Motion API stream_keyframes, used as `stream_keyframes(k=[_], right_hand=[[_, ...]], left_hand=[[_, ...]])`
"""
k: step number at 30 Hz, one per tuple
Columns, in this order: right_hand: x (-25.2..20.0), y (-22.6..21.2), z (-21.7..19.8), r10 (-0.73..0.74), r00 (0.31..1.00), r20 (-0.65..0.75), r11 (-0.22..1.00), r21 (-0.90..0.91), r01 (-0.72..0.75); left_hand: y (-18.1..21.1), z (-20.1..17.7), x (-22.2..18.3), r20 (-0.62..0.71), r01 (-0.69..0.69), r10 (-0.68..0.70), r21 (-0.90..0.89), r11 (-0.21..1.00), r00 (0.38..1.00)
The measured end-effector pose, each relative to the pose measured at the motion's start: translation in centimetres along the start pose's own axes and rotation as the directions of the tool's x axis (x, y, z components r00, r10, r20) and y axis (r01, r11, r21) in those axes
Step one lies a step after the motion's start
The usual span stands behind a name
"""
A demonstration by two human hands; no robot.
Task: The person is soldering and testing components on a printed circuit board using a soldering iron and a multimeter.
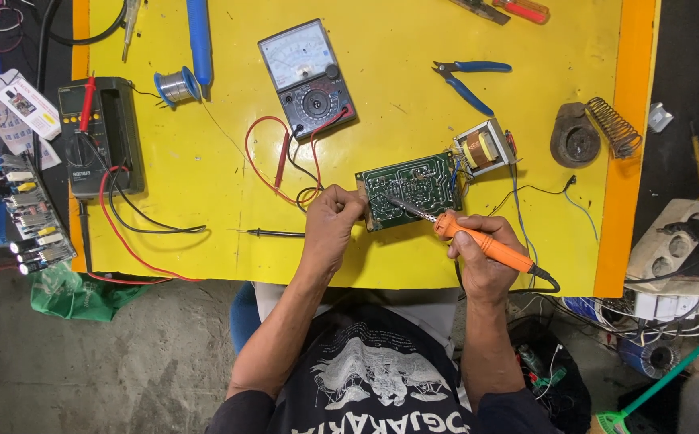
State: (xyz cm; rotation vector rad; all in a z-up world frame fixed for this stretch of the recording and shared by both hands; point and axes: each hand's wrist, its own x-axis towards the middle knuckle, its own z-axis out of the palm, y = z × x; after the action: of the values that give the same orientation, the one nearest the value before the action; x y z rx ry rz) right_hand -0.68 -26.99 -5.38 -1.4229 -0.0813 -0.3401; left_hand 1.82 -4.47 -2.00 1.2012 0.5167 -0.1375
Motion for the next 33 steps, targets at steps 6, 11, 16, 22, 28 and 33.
stream_keyframes(k=[6,11,16,22,28,33], right_hand=[[0.1,-0.7,0.6,0.004,1.000,-0.006,1.000,-0.009,-0.004],[0.0,-0.7,0.5,0.005,1.000,-0.008,1.000,-0.012,-0.005],[-0.1,-0.7,0.5,0.010,1.000,-0.014,1.000,-0.007,-0.010],[-0.1,-0.3,0.3,0.010,1.000,-0.011,1.000,0.004,-0.010],[-0.3,-0.6,0.5,0.008,1.000,-0.017,1.000,-0.012,-0.008],[-0.2,-0.7,0.6,0.001,1.000,-0.012,1.000,-0.011,-0.002]], left_hand=[[0.3,0.0,0.0,-0.002,-0.009,0.009,0.000,1.000,1.000],[0.6,0.2,-0.3,-0.006,-0.006,0.006,-0.020,1.000,1.000],[0.2,0.1,-0.1,-0.007,0.006,-0.006,-0.021,1.000,1.000],[0.3,0.0,0.0,-0.009,0.001,-0.001,-0.019,1.000,1.000],[-0.1,-0.3,0.2,-0.020,-0.008,0.008,-0.013,1.000,1.000],[-0.6,-0.5,0.6,-0.021,-0.009,0.009,-0.009,1.000,1.000]])
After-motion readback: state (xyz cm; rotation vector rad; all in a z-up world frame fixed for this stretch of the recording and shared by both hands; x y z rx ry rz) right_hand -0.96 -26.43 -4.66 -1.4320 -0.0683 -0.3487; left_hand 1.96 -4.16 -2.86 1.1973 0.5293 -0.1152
